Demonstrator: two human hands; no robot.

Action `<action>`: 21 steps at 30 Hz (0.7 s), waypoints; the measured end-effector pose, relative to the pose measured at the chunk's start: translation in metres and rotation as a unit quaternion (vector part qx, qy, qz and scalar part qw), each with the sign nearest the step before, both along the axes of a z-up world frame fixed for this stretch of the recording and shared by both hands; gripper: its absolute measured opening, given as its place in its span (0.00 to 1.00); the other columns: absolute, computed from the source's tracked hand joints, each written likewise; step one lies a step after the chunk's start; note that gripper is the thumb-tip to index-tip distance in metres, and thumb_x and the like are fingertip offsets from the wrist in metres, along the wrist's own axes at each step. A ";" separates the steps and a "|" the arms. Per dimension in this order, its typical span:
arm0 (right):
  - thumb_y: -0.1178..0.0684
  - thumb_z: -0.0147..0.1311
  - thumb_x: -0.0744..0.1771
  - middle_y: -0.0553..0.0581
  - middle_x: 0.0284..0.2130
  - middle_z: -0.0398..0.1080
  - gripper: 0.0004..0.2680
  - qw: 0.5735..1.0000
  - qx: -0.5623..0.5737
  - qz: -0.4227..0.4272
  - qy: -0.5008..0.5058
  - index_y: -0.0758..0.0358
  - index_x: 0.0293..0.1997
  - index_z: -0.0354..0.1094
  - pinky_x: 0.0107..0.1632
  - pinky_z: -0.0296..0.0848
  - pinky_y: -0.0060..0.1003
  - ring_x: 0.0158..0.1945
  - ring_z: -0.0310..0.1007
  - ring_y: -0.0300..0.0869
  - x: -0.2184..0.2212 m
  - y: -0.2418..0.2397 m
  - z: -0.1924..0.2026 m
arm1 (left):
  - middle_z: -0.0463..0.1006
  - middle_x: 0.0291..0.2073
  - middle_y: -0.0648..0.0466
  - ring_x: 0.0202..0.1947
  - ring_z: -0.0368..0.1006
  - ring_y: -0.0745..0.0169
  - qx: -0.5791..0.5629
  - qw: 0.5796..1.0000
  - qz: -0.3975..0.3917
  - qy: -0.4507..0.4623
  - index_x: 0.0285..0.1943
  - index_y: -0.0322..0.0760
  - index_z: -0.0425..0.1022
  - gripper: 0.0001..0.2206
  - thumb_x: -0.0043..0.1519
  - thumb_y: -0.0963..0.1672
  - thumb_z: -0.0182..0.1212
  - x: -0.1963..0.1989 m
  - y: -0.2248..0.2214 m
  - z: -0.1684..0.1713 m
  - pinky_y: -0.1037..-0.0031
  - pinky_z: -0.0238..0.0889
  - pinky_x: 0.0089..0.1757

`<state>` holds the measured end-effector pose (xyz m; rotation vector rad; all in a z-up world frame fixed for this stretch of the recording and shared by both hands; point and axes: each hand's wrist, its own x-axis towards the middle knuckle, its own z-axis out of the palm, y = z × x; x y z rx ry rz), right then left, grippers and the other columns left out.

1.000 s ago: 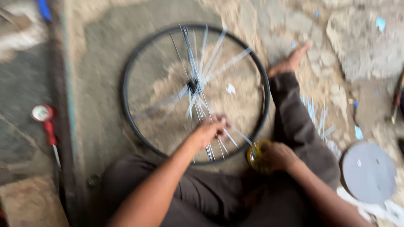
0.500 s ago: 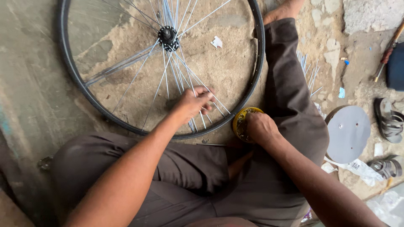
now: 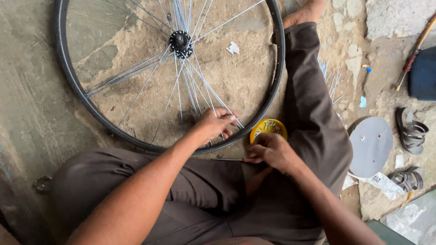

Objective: The person threads spokes through a bicycle wheel hub and attaches them to the rim by hand, using a small yellow container of spoke nipples.

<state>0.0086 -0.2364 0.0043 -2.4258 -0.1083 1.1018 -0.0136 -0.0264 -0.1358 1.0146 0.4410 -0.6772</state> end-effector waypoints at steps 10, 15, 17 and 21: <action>0.53 0.43 0.67 0.63 0.50 0.75 0.12 0.801 0.237 -0.430 0.342 0.70 0.52 0.66 0.51 0.75 0.55 0.46 0.75 0.47 0.000 -0.007 -0.024 | 0.81 0.35 0.55 0.32 0.74 0.71 -0.003 0.998 0.019 -0.052 0.50 0.30 0.79 0.10 0.67 0.44 0.62 -0.004 -0.034 -0.017 0.76 0.70 0.36; 0.55 0.39 0.68 0.69 0.52 0.75 0.13 0.785 0.339 -0.430 0.291 0.74 0.52 0.66 0.60 0.74 0.47 0.55 0.75 0.51 -0.004 -0.011 -0.006 | 0.81 0.34 0.55 0.32 0.72 0.73 0.020 0.994 0.031 -0.104 0.49 0.31 0.79 0.10 0.66 0.44 0.62 -0.003 -0.040 0.004 0.76 0.68 0.35; 0.56 0.40 0.68 0.69 0.47 0.76 0.12 0.773 0.367 -0.449 0.259 0.76 0.49 0.67 0.53 0.77 0.44 0.50 0.78 0.51 -0.008 -0.012 0.004 | 0.81 0.33 0.53 0.30 0.72 0.70 0.047 0.993 0.044 -0.103 0.47 0.28 0.80 0.09 0.65 0.42 0.63 0.003 -0.039 0.022 0.74 0.68 0.34; 0.62 0.46 0.68 0.66 0.41 0.77 0.03 0.808 0.401 -0.416 0.114 0.68 0.44 0.62 0.45 0.79 0.42 0.41 0.80 0.49 -0.027 -0.026 -0.001 | 0.81 0.33 0.49 0.28 0.76 0.64 -0.048 0.996 0.059 -0.037 0.45 0.27 0.77 0.08 0.64 0.41 0.61 0.012 -0.040 0.044 0.71 0.71 0.31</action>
